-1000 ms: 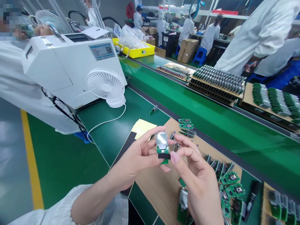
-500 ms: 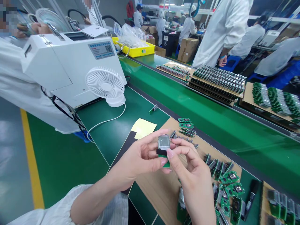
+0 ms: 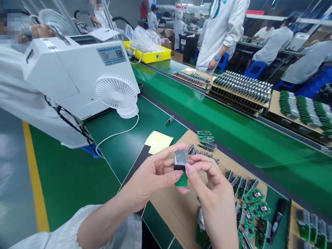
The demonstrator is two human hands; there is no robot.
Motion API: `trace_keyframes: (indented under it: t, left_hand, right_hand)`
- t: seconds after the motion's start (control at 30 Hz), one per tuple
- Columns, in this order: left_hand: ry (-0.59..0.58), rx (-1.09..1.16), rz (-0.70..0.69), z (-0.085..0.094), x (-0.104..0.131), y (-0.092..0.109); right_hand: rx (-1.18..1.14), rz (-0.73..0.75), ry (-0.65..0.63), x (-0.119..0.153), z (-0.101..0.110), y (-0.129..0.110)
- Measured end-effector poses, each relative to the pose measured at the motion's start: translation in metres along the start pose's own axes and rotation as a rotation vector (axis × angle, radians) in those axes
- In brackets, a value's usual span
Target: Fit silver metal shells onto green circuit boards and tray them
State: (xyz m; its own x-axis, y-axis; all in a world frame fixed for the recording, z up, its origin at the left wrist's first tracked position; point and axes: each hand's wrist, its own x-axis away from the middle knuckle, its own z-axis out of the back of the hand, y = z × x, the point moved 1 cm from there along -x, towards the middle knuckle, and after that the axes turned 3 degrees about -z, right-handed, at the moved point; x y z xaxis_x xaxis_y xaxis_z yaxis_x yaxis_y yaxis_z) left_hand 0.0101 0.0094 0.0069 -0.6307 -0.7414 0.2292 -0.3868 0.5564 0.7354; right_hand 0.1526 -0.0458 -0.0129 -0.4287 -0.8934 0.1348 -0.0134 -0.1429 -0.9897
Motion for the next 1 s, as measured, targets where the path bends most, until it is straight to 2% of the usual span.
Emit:
trace_keyframes:
  t: [0.57,0.63,0.77,0.8,0.87,0.93,1.0]
  left_hand:
    - [-0.005,-0.013,-0.019,0.0000,-0.0012,-0.0007]
    - [-0.003,-0.019,-0.025,0.0007,-0.0013,-0.0013]
    - [-0.003,-0.017,-0.070,0.0023,-0.0025,-0.0021]
    - [-0.002,-0.014,-0.077,0.0026,-0.0029,-0.0023]
    - [-0.003,-0.014,-0.081,0.0032,-0.0038,-0.0029]
    - [0.002,-0.034,-0.077,0.0038,-0.0047,-0.0036]
    - [0.011,-0.059,-0.070,0.0046,-0.0053,-0.0041]
  right_hand:
    - [0.043,0.028,-0.006,0.0003,-0.0038,0.0021]
    - [0.055,0.069,0.045,0.0023,-0.0068,0.0001]
    - [0.088,0.203,0.264,0.0049,-0.0075,-0.0051]
    - [0.126,0.197,0.252,0.0045,-0.0067,-0.0055]
    - [0.173,0.130,0.109,0.0031,-0.0053,-0.0053]
    - [0.136,0.058,-0.039,0.0027,-0.0041,-0.0051]
    - [0.071,0.011,-0.107,0.0035,-0.0028,-0.0060]
